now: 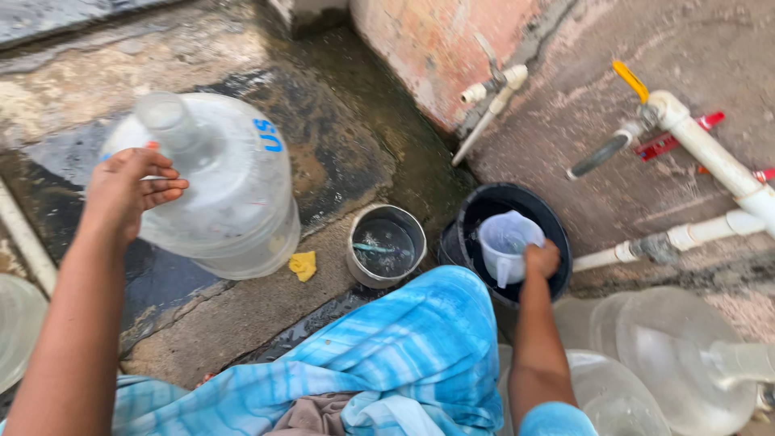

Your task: The person scrubs the outside of a large plastic water jug with a sponge, then repeatedly shakes and rinses the jug with water and a cleaning solution from a small pitcher before setting it aside with other jugs.

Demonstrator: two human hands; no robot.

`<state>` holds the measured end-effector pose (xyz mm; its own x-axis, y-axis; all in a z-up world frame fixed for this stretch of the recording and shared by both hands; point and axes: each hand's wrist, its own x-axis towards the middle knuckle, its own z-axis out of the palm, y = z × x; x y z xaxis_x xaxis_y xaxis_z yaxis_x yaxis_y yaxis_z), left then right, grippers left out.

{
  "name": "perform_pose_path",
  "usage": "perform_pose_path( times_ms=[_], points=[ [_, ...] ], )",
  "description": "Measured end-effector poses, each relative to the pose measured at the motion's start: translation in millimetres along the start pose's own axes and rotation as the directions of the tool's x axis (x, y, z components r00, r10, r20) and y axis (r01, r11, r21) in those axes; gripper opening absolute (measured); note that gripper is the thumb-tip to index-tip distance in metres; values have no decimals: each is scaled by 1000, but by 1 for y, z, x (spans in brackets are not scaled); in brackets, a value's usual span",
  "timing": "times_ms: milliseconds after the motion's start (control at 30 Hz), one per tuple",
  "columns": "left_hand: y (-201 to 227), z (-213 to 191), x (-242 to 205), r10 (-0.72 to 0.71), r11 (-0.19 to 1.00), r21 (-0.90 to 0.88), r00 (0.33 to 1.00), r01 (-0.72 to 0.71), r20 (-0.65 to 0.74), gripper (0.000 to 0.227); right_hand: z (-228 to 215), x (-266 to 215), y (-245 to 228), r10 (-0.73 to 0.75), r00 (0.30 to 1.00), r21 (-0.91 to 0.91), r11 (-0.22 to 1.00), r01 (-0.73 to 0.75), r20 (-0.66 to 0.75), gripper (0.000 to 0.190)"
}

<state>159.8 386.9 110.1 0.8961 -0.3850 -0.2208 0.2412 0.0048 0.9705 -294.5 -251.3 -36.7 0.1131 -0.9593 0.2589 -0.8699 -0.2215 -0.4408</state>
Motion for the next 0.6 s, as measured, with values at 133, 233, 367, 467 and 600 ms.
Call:
perform_pose_path(
  times_ms=[133, 233, 367, 467, 600],
  points=[
    [-7, 2, 0, 301, 950, 117, 950, -291, -81, 24, -39, 8, -10, 56, 994, 553, 828, -97, 89, 25],
    [-8, 10, 3, 564, 784, 392, 817, -482, -123, 44, -62, 21, -48, -35, 979, 642, 759, -105, 202, 17],
    [-6, 23, 3, 656, 572, 681, 753, -458, -44, 73, -83, 38, -126, -169, 936, 599, 799, -53, 309, 26],
    [-12, 36, 4, 559, 419, 855, 829, -306, 23, 100, -86, 32, -208, -346, 874, 713, 701, -1, 342, 35],
    [-25, 39, 9, 449, 343, 910, 892, -231, 57, 115, -91, 2, -338, -632, 722, 813, 557, 168, 284, 40]
  ],
)
